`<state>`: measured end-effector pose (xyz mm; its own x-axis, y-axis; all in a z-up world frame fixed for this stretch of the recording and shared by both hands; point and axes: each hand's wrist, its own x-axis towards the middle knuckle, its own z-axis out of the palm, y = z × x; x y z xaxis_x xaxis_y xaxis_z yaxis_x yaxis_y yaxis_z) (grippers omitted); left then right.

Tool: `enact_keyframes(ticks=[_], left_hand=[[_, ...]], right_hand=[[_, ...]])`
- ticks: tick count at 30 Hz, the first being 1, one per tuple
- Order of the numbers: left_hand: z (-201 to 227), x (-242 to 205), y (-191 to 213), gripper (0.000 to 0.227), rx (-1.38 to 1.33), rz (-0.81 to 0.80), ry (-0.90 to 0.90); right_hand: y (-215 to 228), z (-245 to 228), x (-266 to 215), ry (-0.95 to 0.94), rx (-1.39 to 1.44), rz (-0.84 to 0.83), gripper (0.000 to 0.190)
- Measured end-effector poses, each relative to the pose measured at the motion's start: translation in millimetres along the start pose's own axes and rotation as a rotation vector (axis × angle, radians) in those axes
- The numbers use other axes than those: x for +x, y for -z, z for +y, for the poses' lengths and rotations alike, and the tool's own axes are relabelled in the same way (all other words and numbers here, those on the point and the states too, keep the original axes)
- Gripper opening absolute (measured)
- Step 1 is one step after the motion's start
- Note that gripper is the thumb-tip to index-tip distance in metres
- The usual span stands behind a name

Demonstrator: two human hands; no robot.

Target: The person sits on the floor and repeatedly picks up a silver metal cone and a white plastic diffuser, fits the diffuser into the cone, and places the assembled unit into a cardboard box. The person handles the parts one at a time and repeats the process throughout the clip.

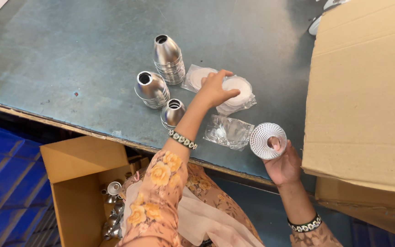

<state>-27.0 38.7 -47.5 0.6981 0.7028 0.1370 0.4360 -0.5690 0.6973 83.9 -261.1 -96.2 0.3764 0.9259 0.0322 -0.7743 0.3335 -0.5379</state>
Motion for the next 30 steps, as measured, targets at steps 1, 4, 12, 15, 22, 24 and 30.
enact_keyframes(ticks=[1, 4, 12, 15, 22, 24, 30], left_hand=[[2, -7, 6, 0.079, 0.004, 0.031, -0.019], [22, -42, 27, 0.082, -0.327, 0.189, -0.087], [86, -222, 36, 0.076, -0.744, -0.074, -0.096], [92, -254, 44, 0.073, -0.671, 0.015, -0.153], [90, -294, 55, 0.069, -0.648, 0.144, -0.178], [91, -301, 56, 0.067, -0.779, 0.119, -0.15], [86, -316, 59, 0.067, -0.661, 0.206, -0.234]], right_hand=[[3, 1, 0, -0.003, 0.017, -0.02, 0.035], [7, 0, -2, -0.002, 0.002, -0.073, 0.035], [-18, 4, -2, 0.102, -0.427, -0.236, 0.023], [-37, 6, -8, 0.172, -0.524, -0.292, 0.019], [-69, 28, -43, 0.22, -0.781, -0.386, 0.023], [-76, 29, -46, 0.195, -0.752, -0.394, 0.024], [-91, 32, -45, 0.218, -0.789, -0.464, 0.024]])
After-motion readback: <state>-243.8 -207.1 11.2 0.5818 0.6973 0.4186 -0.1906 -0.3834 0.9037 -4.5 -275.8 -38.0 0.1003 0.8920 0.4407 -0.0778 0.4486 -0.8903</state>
